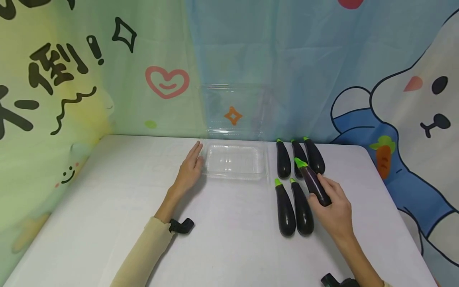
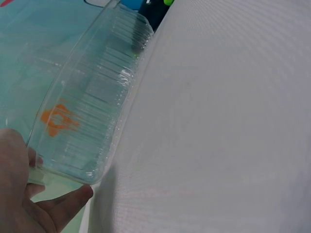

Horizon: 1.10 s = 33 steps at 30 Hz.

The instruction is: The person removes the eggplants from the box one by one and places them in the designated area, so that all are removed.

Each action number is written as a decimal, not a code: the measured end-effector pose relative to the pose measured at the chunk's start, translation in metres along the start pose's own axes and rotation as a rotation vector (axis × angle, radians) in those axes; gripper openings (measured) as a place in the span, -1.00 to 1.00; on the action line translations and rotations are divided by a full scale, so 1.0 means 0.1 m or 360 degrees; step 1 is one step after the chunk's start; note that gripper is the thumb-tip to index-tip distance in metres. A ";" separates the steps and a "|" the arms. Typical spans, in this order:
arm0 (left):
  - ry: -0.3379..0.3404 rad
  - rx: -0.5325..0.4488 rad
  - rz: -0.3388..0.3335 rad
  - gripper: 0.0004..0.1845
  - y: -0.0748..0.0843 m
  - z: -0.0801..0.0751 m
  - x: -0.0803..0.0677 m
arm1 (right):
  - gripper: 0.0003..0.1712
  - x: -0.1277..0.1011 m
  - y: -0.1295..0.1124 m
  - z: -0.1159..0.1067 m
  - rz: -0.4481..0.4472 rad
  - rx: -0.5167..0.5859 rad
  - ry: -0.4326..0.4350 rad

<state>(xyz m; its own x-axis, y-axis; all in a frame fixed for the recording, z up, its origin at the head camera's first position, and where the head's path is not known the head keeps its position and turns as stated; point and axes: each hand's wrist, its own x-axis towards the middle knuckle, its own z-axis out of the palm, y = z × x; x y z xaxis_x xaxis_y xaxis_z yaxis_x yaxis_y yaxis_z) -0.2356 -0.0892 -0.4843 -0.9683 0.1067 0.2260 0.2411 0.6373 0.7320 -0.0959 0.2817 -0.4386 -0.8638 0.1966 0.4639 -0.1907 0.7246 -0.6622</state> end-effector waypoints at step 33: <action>-0.0009 0.0013 -0.0010 -0.49 0.01 0.00 0.00 | -0.28 -0.30 0.30 -0.13 0.0208 -0.0051 -0.0321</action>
<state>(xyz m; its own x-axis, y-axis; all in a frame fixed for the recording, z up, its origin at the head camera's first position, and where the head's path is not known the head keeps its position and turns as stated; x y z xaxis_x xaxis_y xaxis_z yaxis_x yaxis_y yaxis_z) -0.2351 -0.0888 -0.4840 -0.9701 0.1073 0.2178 0.2347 0.6443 0.7279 -0.0698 0.3061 -0.4650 -0.9564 0.1566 0.2466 -0.0591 0.7229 -0.6885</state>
